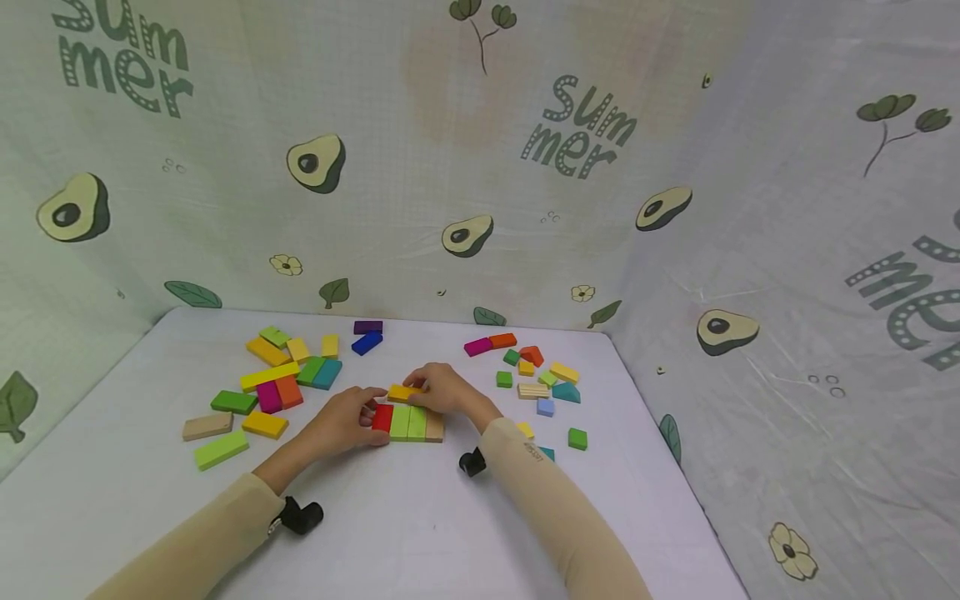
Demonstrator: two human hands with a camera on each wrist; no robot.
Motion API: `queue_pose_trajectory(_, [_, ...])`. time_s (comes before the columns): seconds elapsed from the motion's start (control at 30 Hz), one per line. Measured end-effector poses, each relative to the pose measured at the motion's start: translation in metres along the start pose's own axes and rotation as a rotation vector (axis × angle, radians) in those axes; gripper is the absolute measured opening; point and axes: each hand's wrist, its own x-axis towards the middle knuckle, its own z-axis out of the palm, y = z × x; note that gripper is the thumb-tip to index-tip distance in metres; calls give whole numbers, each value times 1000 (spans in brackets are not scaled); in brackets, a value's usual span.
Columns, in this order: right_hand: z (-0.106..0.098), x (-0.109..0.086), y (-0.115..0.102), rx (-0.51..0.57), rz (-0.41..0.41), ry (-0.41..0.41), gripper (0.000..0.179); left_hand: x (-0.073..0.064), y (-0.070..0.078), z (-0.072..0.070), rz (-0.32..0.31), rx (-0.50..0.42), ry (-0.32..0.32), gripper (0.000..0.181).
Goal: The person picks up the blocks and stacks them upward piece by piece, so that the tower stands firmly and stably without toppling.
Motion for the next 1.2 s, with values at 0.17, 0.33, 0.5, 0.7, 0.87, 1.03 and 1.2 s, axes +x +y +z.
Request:
queue_pose_trajectory(0.17, [2,1,-1,10,-27,-12,30,0,1,0,-5,10,0,84])
queue_pose_trajectory(0.33, [5,2,-2,4,-33,-13,30,-1,2,-1,-14,16,0,85])
queue_pose_trajectory(0.5, [7,2,-4,19,-42,-13,29,-1,2,0,-17,25,-4,85])
queue_pose_trajectory(0.7, [8,3,-5,19,-51,-12,28,2,2,-2,-19,52,-23,87])
queue_pose_trajectory(0.87, [9,3,-5,10,-49,-9,29,4,4,-3,-31,71,-40,89])
queue_pose_trajectory(1.03, [9,2,-5,6,-56,-5,29,5,6,-3,-38,81,-47,91])
queue_pose_trajectory(1.2, [8,0,-6,15,-59,-2,29,7,7,-3,-45,81,-60,91])
